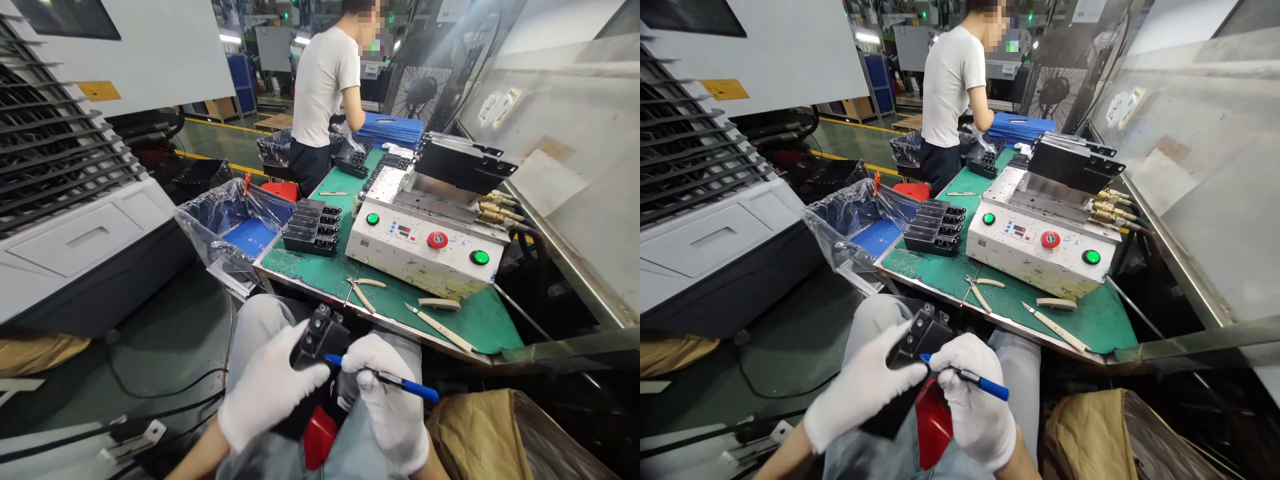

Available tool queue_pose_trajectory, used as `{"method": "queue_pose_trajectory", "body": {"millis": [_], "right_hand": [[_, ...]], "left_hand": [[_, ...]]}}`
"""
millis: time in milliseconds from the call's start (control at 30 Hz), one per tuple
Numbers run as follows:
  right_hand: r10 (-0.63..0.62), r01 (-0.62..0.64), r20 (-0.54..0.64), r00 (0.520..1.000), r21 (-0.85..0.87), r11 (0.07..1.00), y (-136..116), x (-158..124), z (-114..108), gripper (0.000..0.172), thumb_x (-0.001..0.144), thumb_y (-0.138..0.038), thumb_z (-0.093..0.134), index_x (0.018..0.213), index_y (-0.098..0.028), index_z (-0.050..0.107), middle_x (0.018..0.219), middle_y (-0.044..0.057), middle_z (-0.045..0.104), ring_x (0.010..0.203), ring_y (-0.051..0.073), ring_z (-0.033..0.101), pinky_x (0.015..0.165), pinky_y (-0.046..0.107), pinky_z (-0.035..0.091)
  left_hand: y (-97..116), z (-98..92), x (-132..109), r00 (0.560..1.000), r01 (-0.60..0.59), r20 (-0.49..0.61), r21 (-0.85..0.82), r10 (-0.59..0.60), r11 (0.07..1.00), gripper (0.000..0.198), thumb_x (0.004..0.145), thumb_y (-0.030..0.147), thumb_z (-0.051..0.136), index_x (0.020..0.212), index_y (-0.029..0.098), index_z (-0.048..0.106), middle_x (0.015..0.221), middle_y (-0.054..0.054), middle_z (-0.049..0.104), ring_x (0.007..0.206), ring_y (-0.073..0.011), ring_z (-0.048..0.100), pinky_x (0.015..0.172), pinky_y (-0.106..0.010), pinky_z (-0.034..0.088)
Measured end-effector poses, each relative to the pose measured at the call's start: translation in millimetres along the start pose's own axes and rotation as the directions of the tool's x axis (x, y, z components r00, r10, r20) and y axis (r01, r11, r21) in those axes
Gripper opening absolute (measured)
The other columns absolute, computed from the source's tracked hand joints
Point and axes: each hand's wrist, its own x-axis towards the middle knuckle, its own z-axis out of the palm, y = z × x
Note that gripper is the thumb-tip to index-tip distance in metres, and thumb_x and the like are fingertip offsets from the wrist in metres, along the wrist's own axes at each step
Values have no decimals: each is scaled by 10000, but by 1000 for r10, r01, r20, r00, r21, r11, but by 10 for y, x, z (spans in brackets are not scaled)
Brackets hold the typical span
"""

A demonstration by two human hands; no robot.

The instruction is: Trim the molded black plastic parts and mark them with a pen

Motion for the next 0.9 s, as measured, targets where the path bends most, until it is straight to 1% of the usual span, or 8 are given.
{"method": "queue_pose_trajectory", "body": {"millis": [100,200,300,400,500,600,767,900], "right_hand": [[17,-24,-88,996,-82,996,45,90,-262,236,1068,-323,447,1034,-249,668,928,43,672,839,195,645,747,330,515],[-42,-48,-289,956,-295,954,70,280,-778,157,1041,-274,521,1020,-241,673,957,45,684,895,197,656,818,329,524],[-165,-206,-569,805,-530,823,114,426,-1440,165,1024,-340,572,991,-221,681,985,62,699,949,222,667,890,366,520],[-251,-364,-680,689,-624,691,278,445,-2016,214,1005,-387,596,967,-210,709,950,69,716,924,234,682,883,382,530],[-254,-391,-717,650,-601,697,567,417,-2332,189,985,-345,605,985,-203,730,939,70,727,898,231,694,862,375,543],[-175,-419,-754,633,-524,742,850,416,-2409,176,965,-319,606,986,-206,739,966,74,736,912,231,701,875,368,544],[-26,-464,-796,604,-378,801,1103,452,-2430,204,951,-330,593,990,-207,752,967,74,751,915,233,702,880,359,538],[13,-492,-766,643,-400,773,1215,484,-2499,206,942,-333,596,972,-208,757,974,79,753,903,234,701,860,350,531]], "left_hand": [[-29,-274,686,974,-170,-87,333,210,928,609,834,370,675,1429,347,545,1133,-41,678,1071,-247,646,987,-372,493],[-180,-513,1461,911,-362,40,554,410,750,599,859,346,643,1442,251,543,1231,-101,642,1104,-258,623,1002,-391,494],[-468,-623,2061,841,-484,162,650,516,585,545,883,344,615,1398,172,573,1334,-158,632,1220,-291,590,1095,-424,457],[-812,-677,2454,734,-600,251,674,631,430,534,884,396,628,1380,199,606,1329,-162,654,1236,-310,603,1081,-440,489],[-1052,-725,2674,651,-611,228,724,724,320,536,890,484,615,1361,229,634,1334,-161,639,1196,-316,625,1054,-458,519],[-1107,-738,2769,624,-570,222,786,749,241,537,918,530,537,1324,200,662,1249,-179,661,1092,-325,656,984,-472,554],[-931,-687,2872,645,-455,229,882,729,126,547,960,538,413,1330,210,647,1237,-165,687,1085,-339,668,919,-479,581],[-745,-612,2906,718,-366,222,927,659,86,524,971,432,442,1379,152,616,1276,-207,686,1133,-356,671,907,-446,570]]}}
